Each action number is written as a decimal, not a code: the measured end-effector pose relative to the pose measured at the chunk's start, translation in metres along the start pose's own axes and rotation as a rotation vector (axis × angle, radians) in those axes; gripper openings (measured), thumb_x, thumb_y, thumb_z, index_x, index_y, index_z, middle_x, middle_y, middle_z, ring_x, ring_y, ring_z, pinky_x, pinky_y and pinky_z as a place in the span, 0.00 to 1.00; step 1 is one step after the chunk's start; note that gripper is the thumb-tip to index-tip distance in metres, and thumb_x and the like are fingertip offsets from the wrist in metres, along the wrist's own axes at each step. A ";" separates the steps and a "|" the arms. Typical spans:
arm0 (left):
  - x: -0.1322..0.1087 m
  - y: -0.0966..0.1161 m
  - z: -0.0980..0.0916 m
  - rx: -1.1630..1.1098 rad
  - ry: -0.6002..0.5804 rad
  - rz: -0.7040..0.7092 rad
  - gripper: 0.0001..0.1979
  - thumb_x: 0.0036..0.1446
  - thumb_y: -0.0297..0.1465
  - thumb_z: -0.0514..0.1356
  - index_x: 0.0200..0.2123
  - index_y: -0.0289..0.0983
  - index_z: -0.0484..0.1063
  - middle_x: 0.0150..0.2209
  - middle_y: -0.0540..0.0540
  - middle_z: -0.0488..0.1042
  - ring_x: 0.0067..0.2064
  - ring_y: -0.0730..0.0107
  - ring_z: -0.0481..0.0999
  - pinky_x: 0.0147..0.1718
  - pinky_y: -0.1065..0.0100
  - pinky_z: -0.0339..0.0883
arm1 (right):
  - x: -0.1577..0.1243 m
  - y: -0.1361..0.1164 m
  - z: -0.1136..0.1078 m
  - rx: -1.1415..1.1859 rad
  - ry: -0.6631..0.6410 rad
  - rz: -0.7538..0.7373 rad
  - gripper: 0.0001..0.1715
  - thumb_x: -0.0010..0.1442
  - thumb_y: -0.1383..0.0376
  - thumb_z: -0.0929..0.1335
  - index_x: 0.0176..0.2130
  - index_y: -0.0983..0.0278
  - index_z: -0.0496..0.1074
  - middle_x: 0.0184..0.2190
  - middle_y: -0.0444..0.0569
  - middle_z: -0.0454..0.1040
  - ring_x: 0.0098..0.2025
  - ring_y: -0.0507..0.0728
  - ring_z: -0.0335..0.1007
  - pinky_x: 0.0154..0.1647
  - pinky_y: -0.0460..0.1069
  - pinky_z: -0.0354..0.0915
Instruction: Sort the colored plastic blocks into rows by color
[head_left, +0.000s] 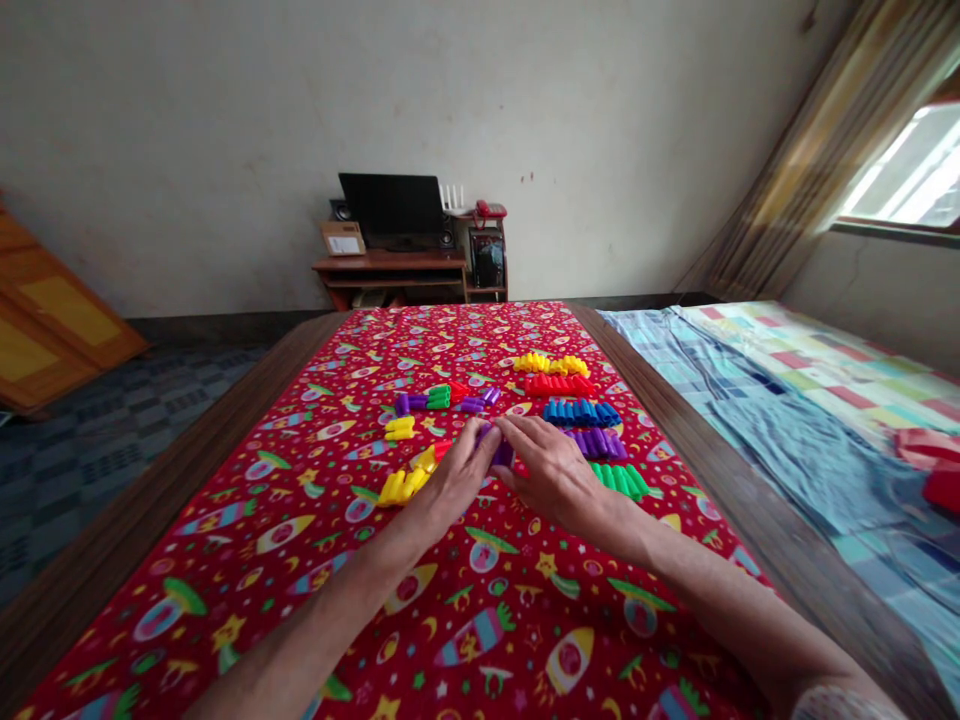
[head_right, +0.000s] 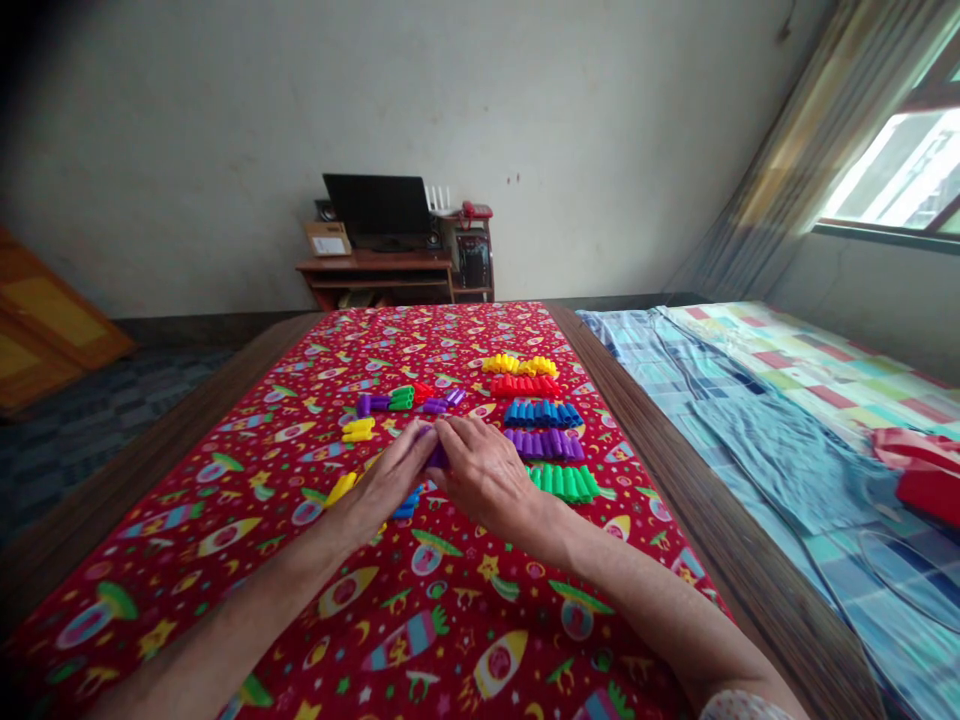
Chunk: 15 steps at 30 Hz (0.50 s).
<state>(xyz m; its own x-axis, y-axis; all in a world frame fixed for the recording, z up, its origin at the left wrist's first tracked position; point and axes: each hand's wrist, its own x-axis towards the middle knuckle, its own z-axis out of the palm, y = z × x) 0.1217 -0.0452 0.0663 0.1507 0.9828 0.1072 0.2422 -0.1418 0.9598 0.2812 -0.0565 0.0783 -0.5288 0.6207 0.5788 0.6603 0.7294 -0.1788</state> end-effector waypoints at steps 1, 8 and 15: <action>-0.002 -0.002 0.003 -0.014 -0.035 -0.002 0.18 0.61 0.49 0.53 0.39 0.40 0.69 0.35 0.48 0.74 0.41 0.62 0.76 0.39 0.64 0.72 | 0.001 0.000 -0.003 -0.002 -0.035 -0.001 0.19 0.62 0.66 0.67 0.52 0.66 0.66 0.46 0.59 0.74 0.47 0.62 0.71 0.46 0.58 0.71; 0.006 -0.005 0.000 0.061 -0.087 0.135 0.16 0.62 0.44 0.52 0.46 0.40 0.63 0.41 0.44 0.72 0.44 0.62 0.75 0.43 0.61 0.71 | -0.004 0.047 -0.047 -0.108 -0.197 0.098 0.17 0.61 0.62 0.71 0.50 0.65 0.72 0.46 0.57 0.74 0.47 0.61 0.71 0.46 0.56 0.69; 0.012 -0.018 0.000 0.050 -0.175 0.226 0.12 0.61 0.38 0.53 0.44 0.38 0.67 0.44 0.40 0.74 0.46 0.59 0.75 0.42 0.61 0.72 | -0.023 0.108 -0.054 -0.184 -0.541 0.283 0.17 0.60 0.63 0.70 0.49 0.65 0.76 0.44 0.56 0.78 0.47 0.62 0.75 0.49 0.54 0.69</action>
<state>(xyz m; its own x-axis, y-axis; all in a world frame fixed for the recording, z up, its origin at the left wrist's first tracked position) 0.1195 -0.0306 0.0502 0.3682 0.8908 0.2663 0.2297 -0.3647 0.9023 0.3939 -0.0075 0.0888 -0.4836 0.8745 0.0369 0.8691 0.4847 -0.0985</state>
